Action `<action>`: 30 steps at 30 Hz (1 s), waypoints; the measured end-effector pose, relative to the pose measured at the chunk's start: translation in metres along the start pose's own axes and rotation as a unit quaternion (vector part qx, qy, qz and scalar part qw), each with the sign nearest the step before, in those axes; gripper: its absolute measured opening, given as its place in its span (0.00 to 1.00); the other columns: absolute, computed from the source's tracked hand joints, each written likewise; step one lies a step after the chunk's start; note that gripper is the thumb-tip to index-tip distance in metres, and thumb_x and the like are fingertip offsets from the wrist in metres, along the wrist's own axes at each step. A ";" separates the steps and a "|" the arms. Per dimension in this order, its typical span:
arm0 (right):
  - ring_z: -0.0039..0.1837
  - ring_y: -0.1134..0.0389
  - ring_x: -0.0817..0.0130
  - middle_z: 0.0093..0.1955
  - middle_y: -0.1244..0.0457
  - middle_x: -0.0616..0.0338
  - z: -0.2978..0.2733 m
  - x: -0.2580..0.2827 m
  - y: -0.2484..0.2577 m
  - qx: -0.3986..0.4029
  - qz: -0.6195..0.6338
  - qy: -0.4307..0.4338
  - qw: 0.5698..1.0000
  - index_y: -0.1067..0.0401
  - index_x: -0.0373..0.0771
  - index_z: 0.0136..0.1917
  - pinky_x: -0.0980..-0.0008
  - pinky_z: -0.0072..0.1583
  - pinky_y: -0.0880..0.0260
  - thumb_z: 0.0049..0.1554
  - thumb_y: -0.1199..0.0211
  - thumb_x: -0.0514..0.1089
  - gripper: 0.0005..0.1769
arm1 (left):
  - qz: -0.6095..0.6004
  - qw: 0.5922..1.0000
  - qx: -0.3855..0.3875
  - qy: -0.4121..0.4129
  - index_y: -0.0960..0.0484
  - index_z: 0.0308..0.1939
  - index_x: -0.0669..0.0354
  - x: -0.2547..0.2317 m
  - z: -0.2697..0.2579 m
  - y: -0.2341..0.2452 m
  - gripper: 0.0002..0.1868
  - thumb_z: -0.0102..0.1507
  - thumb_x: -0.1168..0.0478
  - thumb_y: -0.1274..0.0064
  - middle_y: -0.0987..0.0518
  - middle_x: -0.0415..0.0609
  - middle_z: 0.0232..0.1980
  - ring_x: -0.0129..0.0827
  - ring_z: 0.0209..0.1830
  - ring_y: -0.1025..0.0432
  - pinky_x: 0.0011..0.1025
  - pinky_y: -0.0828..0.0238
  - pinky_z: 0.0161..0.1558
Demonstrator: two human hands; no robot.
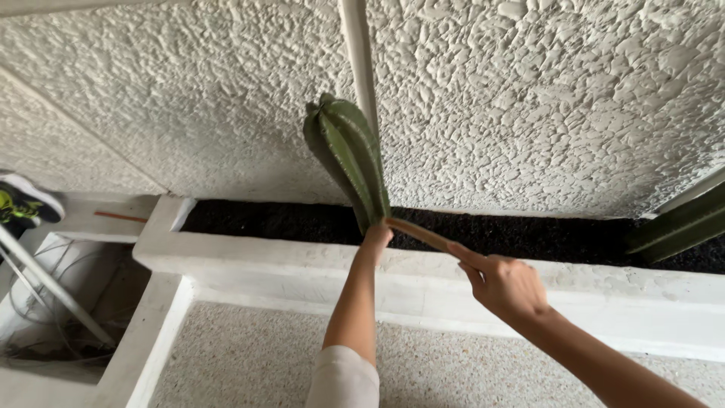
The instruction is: The person waters cactus and other indoor plants in a long planter using a flexible hose, while also using their hands to adjust the soil and leaves.
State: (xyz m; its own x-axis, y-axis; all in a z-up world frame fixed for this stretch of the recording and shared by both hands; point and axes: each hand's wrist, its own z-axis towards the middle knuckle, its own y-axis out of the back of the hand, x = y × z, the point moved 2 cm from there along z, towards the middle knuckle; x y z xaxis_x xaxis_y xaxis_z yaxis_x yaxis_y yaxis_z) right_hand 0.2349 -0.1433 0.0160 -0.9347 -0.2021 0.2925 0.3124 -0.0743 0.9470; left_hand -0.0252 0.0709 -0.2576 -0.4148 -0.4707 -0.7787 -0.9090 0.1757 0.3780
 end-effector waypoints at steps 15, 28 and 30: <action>0.21 0.52 0.73 0.23 0.39 0.66 0.057 0.000 -0.084 0.187 0.085 -0.071 0.976 0.34 0.77 0.70 0.69 0.26 0.50 0.63 0.44 0.55 0.23 | 0.396 0.903 -0.159 -0.058 0.17 0.56 0.55 0.009 -0.094 0.003 0.19 0.61 0.64 0.50 0.20 0.52 0.58 0.44 0.62 0.28 0.35 0.30 0.66; 0.23 0.46 0.73 0.28 0.34 0.65 0.070 -0.018 -0.052 0.273 0.091 -0.107 0.952 0.38 0.81 0.72 0.71 0.27 0.43 0.63 0.47 0.54 0.26 | 0.418 0.895 -0.091 -0.126 0.24 0.64 0.46 0.034 -0.078 0.032 0.25 0.62 0.57 0.52 0.30 0.40 0.70 0.38 0.74 0.42 0.52 0.61 0.78; 0.22 0.48 0.75 0.25 0.35 0.59 0.072 -0.001 -0.071 0.222 0.067 -0.047 0.972 0.38 0.77 0.73 0.73 0.27 0.47 0.64 0.48 0.56 0.25 | 0.473 0.871 -0.086 -0.098 0.26 0.66 0.45 0.025 -0.083 0.031 0.26 0.63 0.52 0.53 0.35 0.45 0.72 0.41 0.76 0.46 0.58 0.64 0.76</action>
State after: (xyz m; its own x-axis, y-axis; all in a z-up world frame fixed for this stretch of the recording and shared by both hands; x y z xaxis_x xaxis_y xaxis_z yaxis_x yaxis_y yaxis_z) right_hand 0.2013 -0.0679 -0.0421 -0.9087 -0.0903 0.4076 0.3471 0.3789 0.8579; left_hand -0.0605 -0.0070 -0.2244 -0.9895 -0.0260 -0.1422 -0.1440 0.2651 0.9534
